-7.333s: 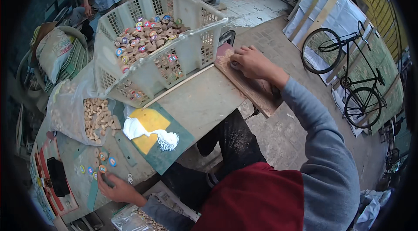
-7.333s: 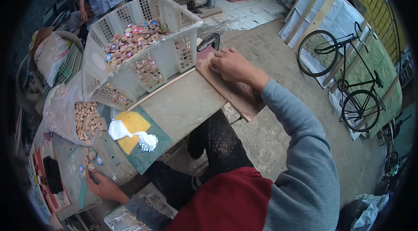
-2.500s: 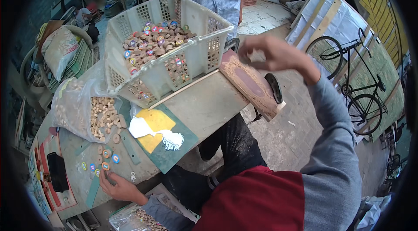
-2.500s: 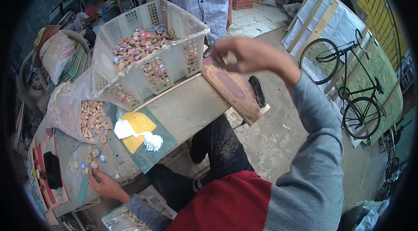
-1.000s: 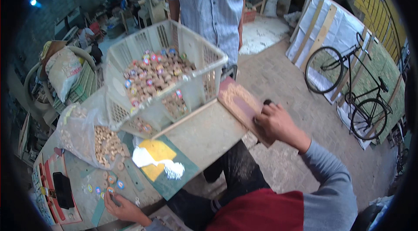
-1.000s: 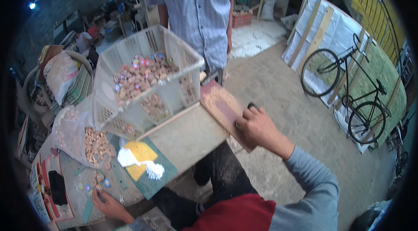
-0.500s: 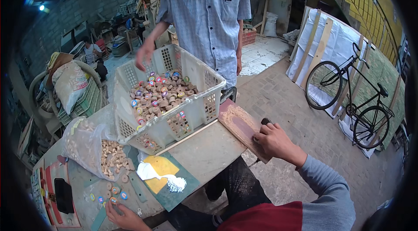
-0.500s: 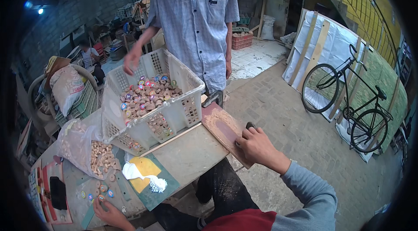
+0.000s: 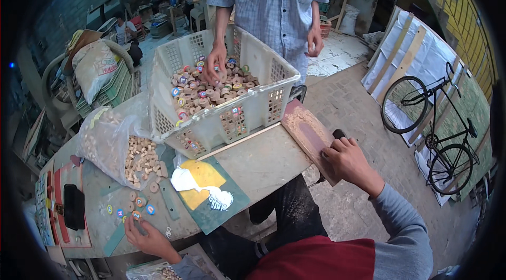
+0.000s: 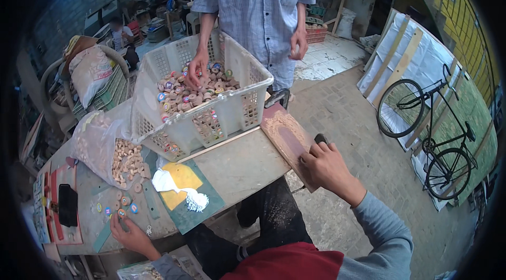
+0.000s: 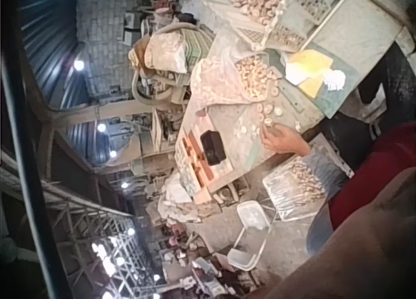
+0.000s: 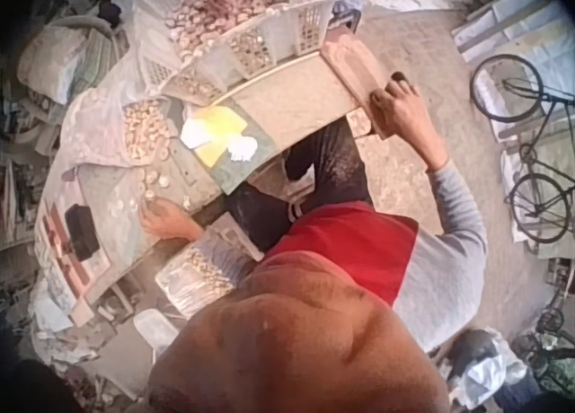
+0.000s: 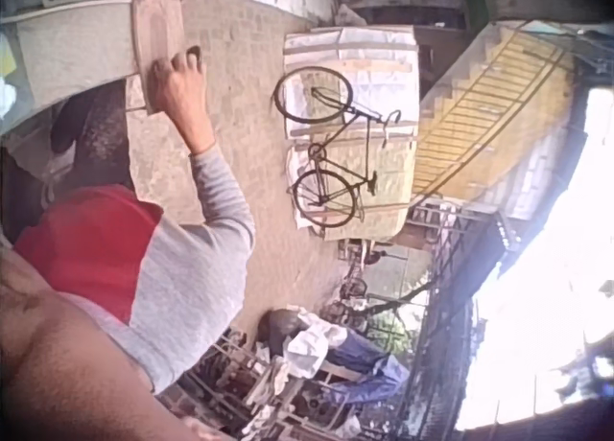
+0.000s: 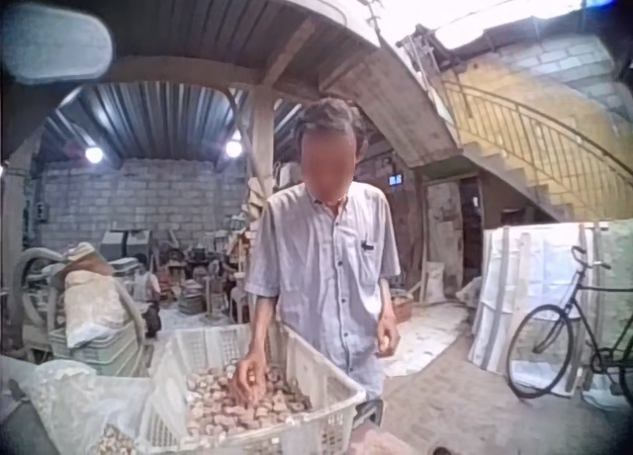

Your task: Applying glue to small wooden components and assembling them as part of a manufacturing process.

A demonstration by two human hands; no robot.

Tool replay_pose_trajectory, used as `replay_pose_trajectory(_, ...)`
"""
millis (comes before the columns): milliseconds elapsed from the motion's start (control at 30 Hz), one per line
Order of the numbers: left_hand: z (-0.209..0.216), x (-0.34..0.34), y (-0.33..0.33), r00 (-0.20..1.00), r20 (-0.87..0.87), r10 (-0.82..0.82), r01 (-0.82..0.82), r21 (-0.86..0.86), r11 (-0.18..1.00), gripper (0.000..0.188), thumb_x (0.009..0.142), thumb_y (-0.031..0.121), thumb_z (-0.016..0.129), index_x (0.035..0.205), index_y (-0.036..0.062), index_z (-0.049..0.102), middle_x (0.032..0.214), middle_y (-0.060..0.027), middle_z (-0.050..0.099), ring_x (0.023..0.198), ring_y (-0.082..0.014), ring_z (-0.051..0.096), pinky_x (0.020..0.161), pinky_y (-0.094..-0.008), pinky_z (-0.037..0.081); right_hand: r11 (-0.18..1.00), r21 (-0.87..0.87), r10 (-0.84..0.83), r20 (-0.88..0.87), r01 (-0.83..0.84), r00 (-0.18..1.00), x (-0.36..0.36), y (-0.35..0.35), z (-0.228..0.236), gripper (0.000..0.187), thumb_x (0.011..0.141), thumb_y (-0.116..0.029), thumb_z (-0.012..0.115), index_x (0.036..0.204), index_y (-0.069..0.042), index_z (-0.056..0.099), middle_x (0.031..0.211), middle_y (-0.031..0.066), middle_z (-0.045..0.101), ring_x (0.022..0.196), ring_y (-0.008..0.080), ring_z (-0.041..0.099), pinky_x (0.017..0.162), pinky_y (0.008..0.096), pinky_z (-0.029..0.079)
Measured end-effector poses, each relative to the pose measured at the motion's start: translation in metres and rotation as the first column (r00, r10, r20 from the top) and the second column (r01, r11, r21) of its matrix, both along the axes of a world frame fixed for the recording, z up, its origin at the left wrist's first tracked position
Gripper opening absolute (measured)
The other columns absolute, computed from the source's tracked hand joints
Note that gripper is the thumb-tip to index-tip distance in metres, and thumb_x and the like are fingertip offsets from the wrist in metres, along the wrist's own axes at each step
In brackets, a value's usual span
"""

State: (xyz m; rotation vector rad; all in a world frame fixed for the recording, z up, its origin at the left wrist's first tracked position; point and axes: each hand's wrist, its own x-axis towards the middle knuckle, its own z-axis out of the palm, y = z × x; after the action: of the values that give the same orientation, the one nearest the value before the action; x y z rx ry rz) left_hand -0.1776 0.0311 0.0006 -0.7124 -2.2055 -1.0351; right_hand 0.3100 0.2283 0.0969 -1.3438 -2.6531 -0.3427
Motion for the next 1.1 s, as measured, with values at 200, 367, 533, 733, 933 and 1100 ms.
replay_pose_trajectory(200,0.008,0.006,0.009,1.000,0.008,-0.006,0.005,0.023,1.000,0.027,0.091,0.006,0.062,0.116,0.0002,0.068,0.122,-0.0134,0.064,0.115,-0.0336,0.056,0.096,-0.0458,0.044,0.983,0.137,0.134,-0.081,-0.122,0.988,-0.043,0.092,-0.008,0.015,0.085,-0.016,0.060,0.092,-0.006,0.068,0.087,0.0106,0.059,0.089,0.0272,0.058,0.080,0.0403,0.043)
replay_pose_trajectory(367,-0.002,-0.004,-0.005,1.000,-0.024,-0.007,0.007,-0.005,1.000,0.027,0.092,0.006,0.061,0.118,0.0006,0.067,0.125,-0.0128,0.063,0.116,-0.0328,0.055,0.095,-0.0452,0.044,0.994,0.059,0.096,-0.011,-0.095,0.995,-0.034,0.061,-0.006,0.016,0.083,-0.018,0.062,0.094,-0.007,0.068,0.086,0.0103,0.059,0.089,0.0264,0.058,0.080,0.0403,0.042)
replay_pose_trajectory(533,0.005,0.004,-0.005,1.000,0.021,0.002,-0.002,0.018,1.000,0.028,0.092,0.005,0.061,0.118,0.0017,0.068,0.125,-0.0114,0.063,0.115,-0.0321,0.055,0.094,-0.0446,0.044,0.981,-0.179,0.066,-0.033,-0.071,0.997,0.018,-0.001,0.019,0.019,0.082,-0.021,0.065,0.098,-0.009,0.069,0.087,0.0095,0.059,0.089,0.0270,0.058,0.081,0.0408,0.042)
replay_pose_trajectory(733,0.004,0.003,0.004,1.000,-0.017,-0.009,0.009,0.035,0.999,0.027,0.092,0.006,0.060,0.118,0.0026,0.069,0.125,-0.0109,0.064,0.114,-0.0315,0.057,0.095,-0.0447,0.044,0.800,-0.509,-0.455,-0.860,-0.319,0.231,0.014,0.008,0.031,0.031,0.092,-0.018,0.062,0.120,-0.005,0.064,0.104,0.0087,0.066,0.088,0.0158,0.059,0.080,0.0334,0.047)
replay_pose_trajectory(933,0.001,-0.002,0.001,0.999,-0.041,-0.004,0.006,0.037,0.999,0.028,0.093,0.013,0.061,0.117,0.0020,0.069,0.122,-0.0123,0.066,0.111,-0.0329,0.059,0.096,-0.0443,0.044,0.421,-0.295,-0.736,-0.664,-0.858,-0.133,-0.032,0.019,0.025,0.044,0.094,-0.017,0.061,0.134,-0.001,0.053,0.112,0.0116,0.064,0.090,0.0167,0.061,0.082,0.0293,0.049)
replay_pose_trajectory(1100,0.002,0.002,0.002,0.999,-0.030,-0.015,0.016,0.042,0.999,0.028,0.093,0.013,0.061,0.118,0.0030,0.069,0.122,-0.0123,0.066,0.112,-0.0331,0.059,0.096,-0.0447,0.044,0.397,-0.265,-0.726,-0.677,-0.879,-0.123,-0.040,0.008,0.021,0.045,0.094,-0.017,0.061,0.135,-0.002,0.053,0.114,0.0143,0.063,0.087,0.0179,0.061,0.081,0.0294,0.050)
